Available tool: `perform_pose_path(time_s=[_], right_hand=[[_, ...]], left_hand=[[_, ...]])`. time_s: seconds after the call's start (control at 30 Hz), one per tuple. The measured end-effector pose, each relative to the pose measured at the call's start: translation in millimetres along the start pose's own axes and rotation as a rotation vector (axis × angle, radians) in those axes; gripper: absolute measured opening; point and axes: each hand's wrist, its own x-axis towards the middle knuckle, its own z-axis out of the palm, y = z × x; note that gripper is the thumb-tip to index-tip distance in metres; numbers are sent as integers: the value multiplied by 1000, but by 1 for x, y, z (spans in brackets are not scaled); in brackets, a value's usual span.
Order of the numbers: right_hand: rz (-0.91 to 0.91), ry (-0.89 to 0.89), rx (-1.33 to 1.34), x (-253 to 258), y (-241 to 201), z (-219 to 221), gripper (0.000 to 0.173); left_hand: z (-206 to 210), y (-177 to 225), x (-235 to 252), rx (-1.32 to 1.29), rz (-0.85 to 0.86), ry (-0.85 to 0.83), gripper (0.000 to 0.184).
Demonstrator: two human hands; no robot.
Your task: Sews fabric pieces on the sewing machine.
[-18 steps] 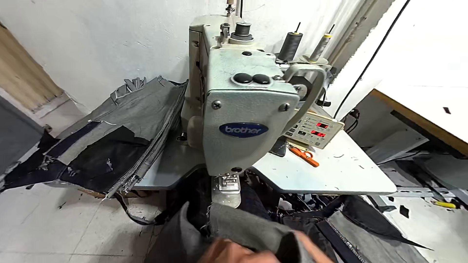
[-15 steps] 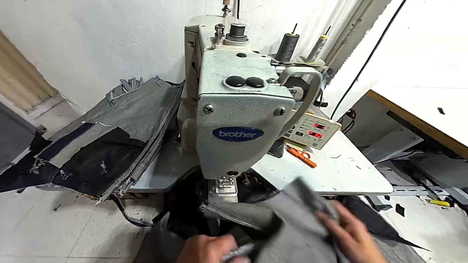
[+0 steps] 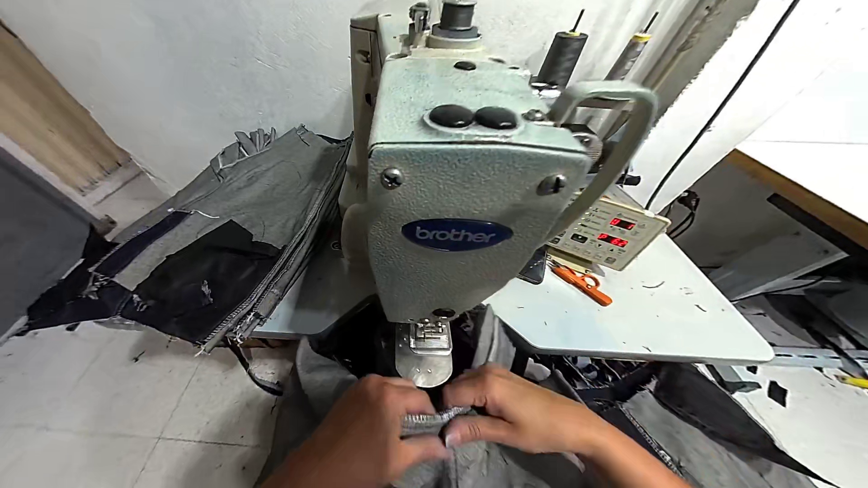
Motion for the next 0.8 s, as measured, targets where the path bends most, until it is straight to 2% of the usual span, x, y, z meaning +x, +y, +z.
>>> perform_pose_path(time_s=[0.07, 0.13, 0.2, 0.3, 0.4, 0.47, 0.53, 0.73, 0.8], right_hand=[[32, 80, -214, -8, 7, -2, 40], [78, 170, -324, -18, 11, -1, 41], [96, 284, -304, -22, 14, 6, 39], [135, 418, -68, -22, 27, 11, 38], [256, 499, 127, -13, 35, 1, 36], [301, 532, 143, -6, 38, -5, 35], [305, 554, 109, -3, 40, -7, 35], [270, 693, -68, 4, 45, -4, 41], [262, 687, -83, 4, 46, -5, 42]], left_hand=[[-10, -8, -3, 104, -101, 4, 31], [-14, -21, -5, 183, -107, 79, 39], [-17, -38, -5, 148, -53, 135, 46], [-16, -60, 2, 65, 52, 213, 51], [-12, -68, 20, -27, 14, 358, 39], [-12, -70, 27, -168, -85, 339, 25], [-12, -69, 30, -264, -133, 331, 19], [-8, -56, 36, -117, -193, 467, 16], [-11, -55, 37, -104, -177, 455, 15]])
